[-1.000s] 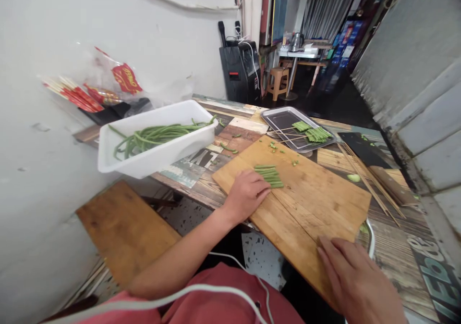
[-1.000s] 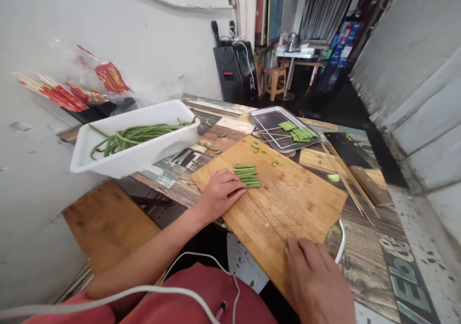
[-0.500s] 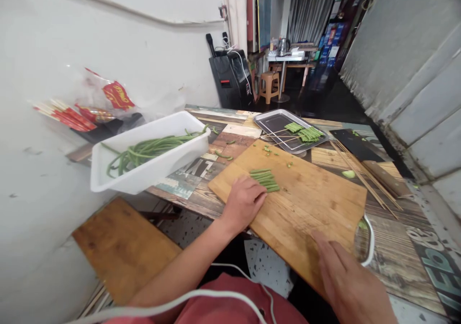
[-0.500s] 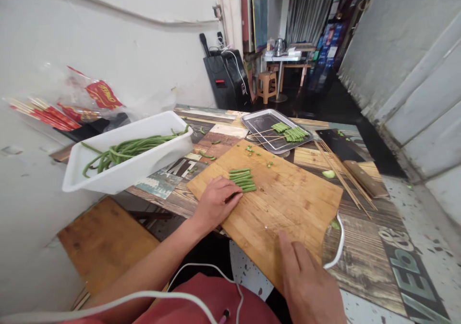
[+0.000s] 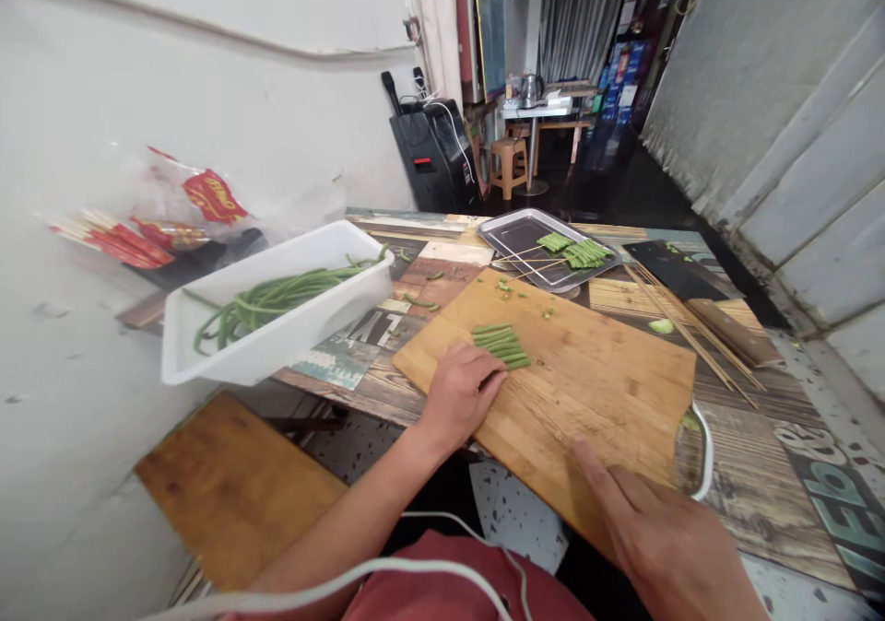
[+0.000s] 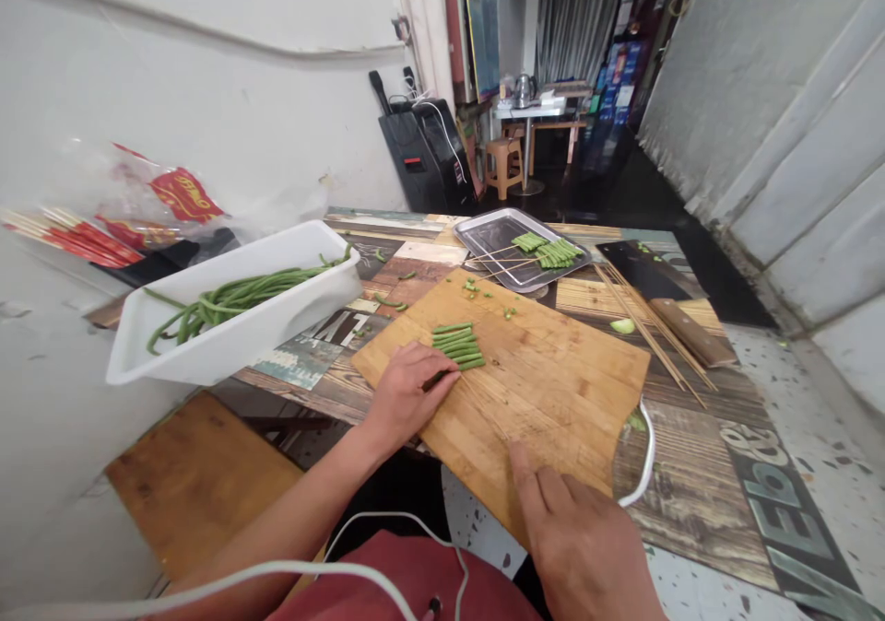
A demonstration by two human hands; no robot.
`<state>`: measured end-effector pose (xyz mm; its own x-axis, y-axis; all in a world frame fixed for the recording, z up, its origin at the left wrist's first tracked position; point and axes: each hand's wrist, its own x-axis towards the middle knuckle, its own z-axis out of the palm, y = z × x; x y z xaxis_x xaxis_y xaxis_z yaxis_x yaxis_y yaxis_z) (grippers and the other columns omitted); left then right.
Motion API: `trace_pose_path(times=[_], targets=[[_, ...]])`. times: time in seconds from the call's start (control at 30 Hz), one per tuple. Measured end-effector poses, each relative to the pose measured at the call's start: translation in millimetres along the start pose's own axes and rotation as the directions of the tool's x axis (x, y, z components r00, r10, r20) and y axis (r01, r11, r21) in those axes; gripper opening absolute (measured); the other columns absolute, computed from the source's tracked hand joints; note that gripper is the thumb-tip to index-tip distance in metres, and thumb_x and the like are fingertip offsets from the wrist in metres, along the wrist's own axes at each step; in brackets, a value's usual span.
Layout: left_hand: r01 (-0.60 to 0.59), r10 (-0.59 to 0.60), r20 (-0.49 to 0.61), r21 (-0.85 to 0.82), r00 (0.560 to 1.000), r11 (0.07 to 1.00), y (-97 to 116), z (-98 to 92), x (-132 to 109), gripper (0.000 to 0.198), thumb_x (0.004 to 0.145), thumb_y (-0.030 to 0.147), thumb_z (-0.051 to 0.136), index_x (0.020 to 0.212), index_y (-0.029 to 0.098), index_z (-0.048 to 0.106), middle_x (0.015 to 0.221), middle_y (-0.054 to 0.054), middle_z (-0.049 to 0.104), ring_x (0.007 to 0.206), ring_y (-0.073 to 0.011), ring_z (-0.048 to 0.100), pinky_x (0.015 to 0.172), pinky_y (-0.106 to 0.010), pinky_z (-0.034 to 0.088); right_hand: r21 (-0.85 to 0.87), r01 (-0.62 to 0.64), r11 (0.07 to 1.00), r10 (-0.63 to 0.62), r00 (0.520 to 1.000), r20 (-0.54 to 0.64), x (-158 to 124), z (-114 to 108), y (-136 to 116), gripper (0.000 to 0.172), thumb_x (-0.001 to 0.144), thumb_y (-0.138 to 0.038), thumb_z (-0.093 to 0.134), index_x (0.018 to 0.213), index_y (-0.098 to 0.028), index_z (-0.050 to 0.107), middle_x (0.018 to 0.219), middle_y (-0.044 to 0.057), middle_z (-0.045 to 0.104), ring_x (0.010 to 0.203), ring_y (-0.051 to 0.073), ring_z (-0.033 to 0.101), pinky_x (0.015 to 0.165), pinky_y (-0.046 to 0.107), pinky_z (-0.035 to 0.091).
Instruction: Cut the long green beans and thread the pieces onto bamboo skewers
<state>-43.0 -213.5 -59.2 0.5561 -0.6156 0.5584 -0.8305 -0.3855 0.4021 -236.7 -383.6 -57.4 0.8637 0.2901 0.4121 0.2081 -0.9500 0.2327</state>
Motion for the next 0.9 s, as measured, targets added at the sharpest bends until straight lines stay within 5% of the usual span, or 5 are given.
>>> trace_pose_path(times=[0.23,0.47,0.9], targets=[[0.005,-0.005,-0.015,-0.012,1.000,1.000,-3,2.6,-1,0.009,0.085,0.021,0.057,0.084,0.019,0.066,0.081,-0.005,0.067,0.077,-0.0180,0.057,0.073,-0.035,0.043,0.091,0.087,0.992,-0.091,0.995,0.040,1,9,14,0.052,0.079,-0.007,0.036,0.130,-0.004,0.045,0.082,0.009,0.068,0.046,0.012,0.055,0.043,0.024,0.044],[-0.013,0.011,-0.034,-0.065,0.999,0.998,-3,3.5,-2,0.011,0.084,0.021,0.057,0.082,0.017,0.067,0.078,-0.006,0.065,0.075,-0.0172,0.057,0.072,-0.034,0.045,0.252,-0.062,0.966,0.079,0.995,-0.055,5,10,-4,0.039,0.088,-0.014,0.045,0.125,-0.010,0.054,0.082,0.008,0.070,0.056,0.011,0.062,0.055,0.021,0.052],[-0.025,0.021,-0.051,-0.069,0.998,0.997,-1,3.3,-2,0.012,0.086,0.019,0.057,0.082,0.018,0.068,0.078,-0.006,0.067,0.074,-0.0169,0.058,0.070,-0.033,0.049,0.269,-0.056,0.962,0.066,0.997,-0.028,8,7,-4,0.034,0.089,-0.013,0.045,0.120,-0.007,0.058,0.077,0.007,0.069,0.053,0.010,0.060,0.058,0.020,0.053]])
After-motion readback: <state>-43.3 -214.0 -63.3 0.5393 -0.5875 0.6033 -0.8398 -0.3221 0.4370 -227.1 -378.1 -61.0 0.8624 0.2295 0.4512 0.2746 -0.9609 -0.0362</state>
